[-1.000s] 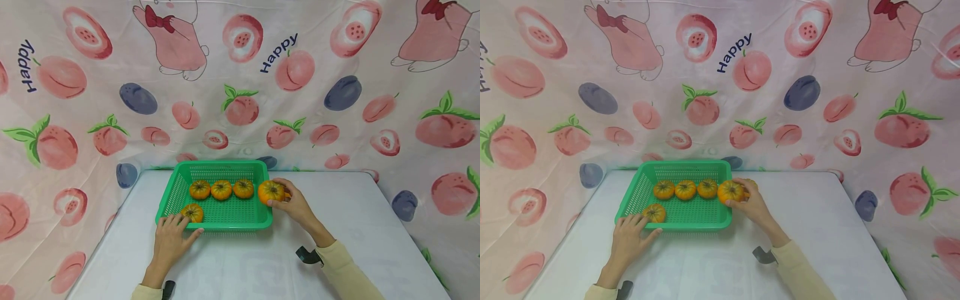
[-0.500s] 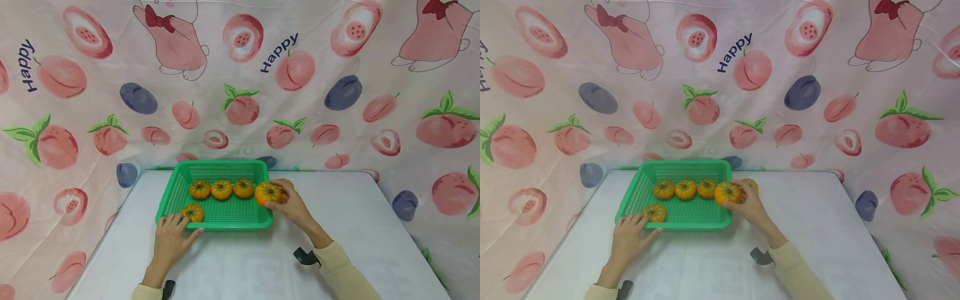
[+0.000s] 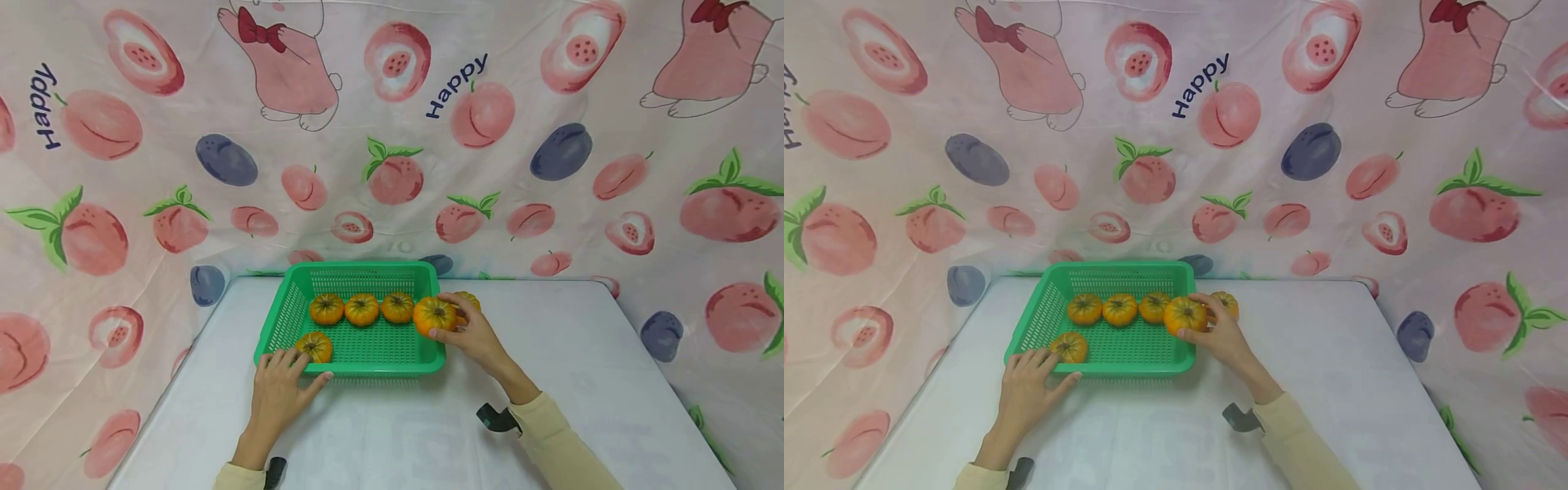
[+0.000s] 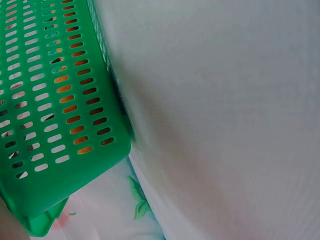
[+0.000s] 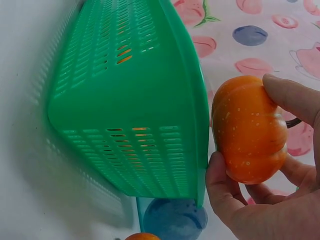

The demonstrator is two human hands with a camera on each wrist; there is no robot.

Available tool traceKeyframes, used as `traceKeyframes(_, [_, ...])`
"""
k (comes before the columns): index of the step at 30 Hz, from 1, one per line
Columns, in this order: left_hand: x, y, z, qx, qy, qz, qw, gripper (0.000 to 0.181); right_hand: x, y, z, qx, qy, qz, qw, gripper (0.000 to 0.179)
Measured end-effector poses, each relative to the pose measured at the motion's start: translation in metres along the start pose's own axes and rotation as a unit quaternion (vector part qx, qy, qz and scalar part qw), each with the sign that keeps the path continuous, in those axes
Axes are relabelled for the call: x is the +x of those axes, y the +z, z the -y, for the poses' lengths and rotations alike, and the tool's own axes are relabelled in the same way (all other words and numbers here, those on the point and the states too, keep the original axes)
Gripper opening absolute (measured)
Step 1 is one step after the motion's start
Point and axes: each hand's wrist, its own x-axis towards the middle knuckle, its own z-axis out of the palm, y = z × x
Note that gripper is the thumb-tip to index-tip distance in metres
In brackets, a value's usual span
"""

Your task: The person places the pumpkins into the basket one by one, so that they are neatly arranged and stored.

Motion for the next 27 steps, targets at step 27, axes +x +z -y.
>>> traceKeyframes(27, [-0.001,0.001,0.001,-0.004,-0.002,0.005,1.0,0.047,0.006,0.012,0.013,0.009,0.013,0.026,0.9995,0.068])
